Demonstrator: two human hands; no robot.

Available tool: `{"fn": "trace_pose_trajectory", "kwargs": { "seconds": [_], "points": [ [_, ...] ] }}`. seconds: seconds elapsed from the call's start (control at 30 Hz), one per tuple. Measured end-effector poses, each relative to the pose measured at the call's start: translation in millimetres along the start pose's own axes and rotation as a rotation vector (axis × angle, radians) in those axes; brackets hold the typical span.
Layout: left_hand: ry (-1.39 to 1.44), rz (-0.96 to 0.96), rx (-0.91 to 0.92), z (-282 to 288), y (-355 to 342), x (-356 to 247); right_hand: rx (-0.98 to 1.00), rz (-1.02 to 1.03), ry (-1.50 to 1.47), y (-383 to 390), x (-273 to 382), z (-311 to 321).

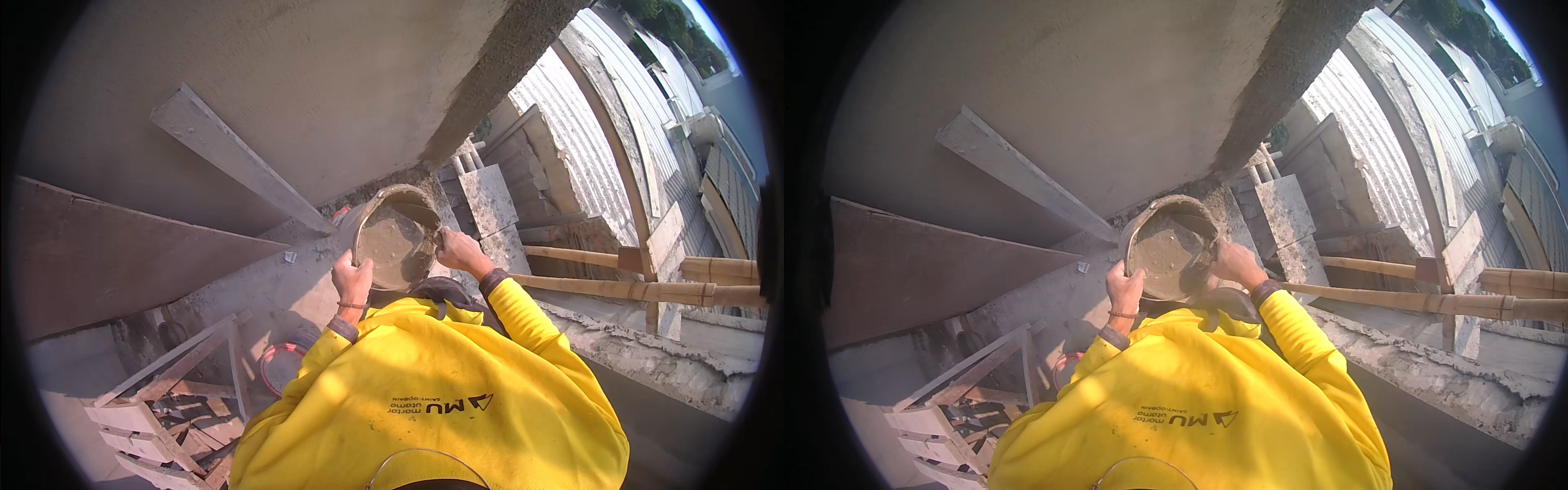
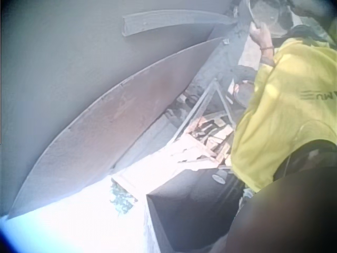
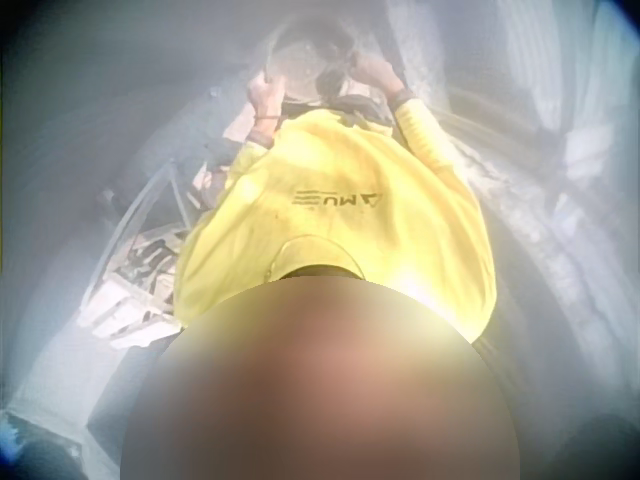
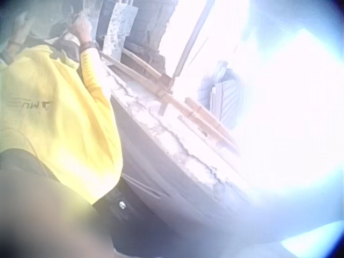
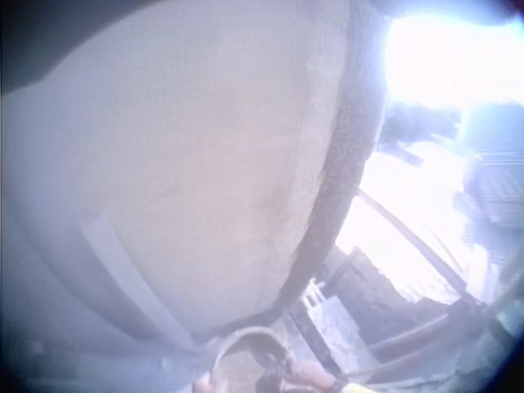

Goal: The person scoops wet plaster from a bucket using a trowel and applies it to a vertical wall. They then use a long wooden straightedge to level and smooth the applied plaster across the wall surface.

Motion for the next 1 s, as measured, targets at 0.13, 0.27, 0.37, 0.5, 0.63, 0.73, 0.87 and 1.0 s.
{"fn": "trace_pose_trajectory", "kwargs": {
  "seconds": [0.13,0.27,0.37,0.5,0.63,0.73,0.87,1.0],
  "points": [
    [0.136,-0.062,0.023,6.3,1.2,-13.7,0.201,0.219,-0.198,-7.3,3.5,-14.8],
    [0.327,0.008,0.029,4.6,-6.9,-12.0,0.567,-0.078,-1.019,20.8,1.0,4.6],
    [0.560,0.055,0.018,-5.1,-16.2,-6.7,0.540,0.030,-1.280,52.7,6.2,31.1],
    [0.609,0.055,-0.063,-14.4,-27.3,-0.8,0.432,0.239,-1.801,90.9,17.1,77.5],
    [0.577,0.114,-0.063,-12.7,-39.1,11.8,-0.190,0.646,-1.857,131.3,27.4,171.9],
    [0.475,0.130,-0.130,-5.0,-43.6,31.0,-0.890,0.890,-1.611,165.1,33.5,256.8],
    [0.353,0.227,-0.263,-3.2,-37.4,61.3,-1.770,0.988,-1.134,186.1,23.3,373.5],
    [0.157,0.332,-0.373,-9.7,-34.4,72.6,-2.341,0.944,-0.864,178.7,12.1,494.9]
  ]
}}
Point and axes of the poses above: each hand's wrist, its own y-axis away from the middle knuckle, its own z-axis out of the back of the hand, x = y × z, the point moved 2 cm from there along -y, towards the middle knuckle, and after that the axes turned 5 degrees about x, right-handed, at the moved point
